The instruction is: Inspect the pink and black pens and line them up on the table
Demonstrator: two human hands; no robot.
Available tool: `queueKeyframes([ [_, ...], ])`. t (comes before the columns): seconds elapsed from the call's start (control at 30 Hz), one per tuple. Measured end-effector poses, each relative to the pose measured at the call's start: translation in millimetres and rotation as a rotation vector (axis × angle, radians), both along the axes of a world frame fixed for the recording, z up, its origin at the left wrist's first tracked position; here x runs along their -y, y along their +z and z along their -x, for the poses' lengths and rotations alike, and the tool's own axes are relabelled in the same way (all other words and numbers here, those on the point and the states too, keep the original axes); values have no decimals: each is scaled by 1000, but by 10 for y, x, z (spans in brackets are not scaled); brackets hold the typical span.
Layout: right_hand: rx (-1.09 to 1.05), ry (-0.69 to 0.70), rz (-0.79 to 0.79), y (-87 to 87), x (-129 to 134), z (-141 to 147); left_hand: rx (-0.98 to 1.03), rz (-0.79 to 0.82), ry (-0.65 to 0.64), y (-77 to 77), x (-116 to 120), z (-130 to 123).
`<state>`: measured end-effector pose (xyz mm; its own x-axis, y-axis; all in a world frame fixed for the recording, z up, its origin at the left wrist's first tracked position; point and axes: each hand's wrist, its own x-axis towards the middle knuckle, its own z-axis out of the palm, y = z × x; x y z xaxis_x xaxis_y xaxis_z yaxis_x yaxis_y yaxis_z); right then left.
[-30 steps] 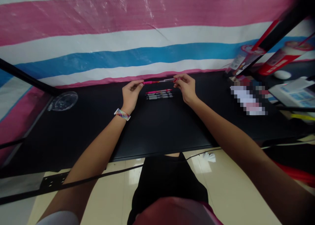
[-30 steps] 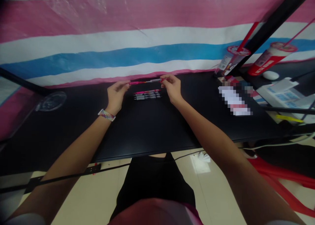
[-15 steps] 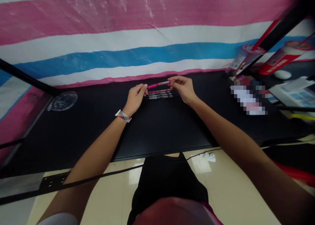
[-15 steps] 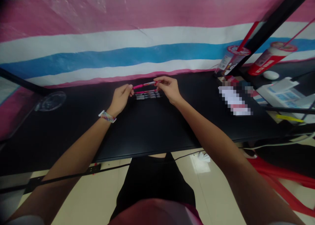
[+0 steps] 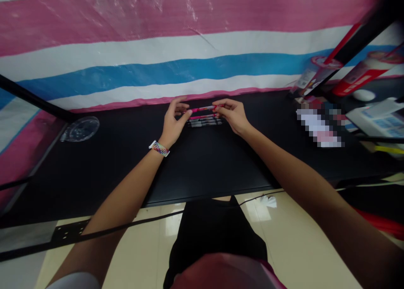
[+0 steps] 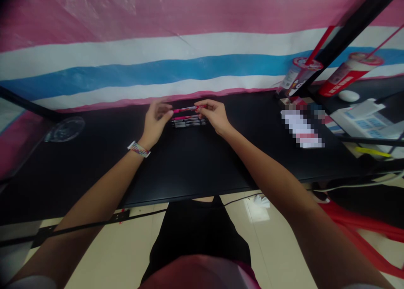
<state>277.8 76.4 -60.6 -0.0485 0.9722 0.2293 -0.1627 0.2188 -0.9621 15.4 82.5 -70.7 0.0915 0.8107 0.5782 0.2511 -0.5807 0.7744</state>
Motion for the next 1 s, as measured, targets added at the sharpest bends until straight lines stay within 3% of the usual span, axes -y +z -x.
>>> queueKeyframes([
  [0.23,4,-13,-6,-18,-17,1,-80,-68,4,50,51,-15],
  [0.43,4,-10,-42,-10,-10,8,-130,81,77,111,92,-16],
  [0.57,9,-21,-25,-11,-15,12,-126,-12,46,140,107,-34],
  [0.8,-36,18,-44,-8,-14,16,-30,164,-13,94,80,-43],
  [1.0,-19,-4,-7,-11,1,13,-79,104,16,78,32,-8],
])
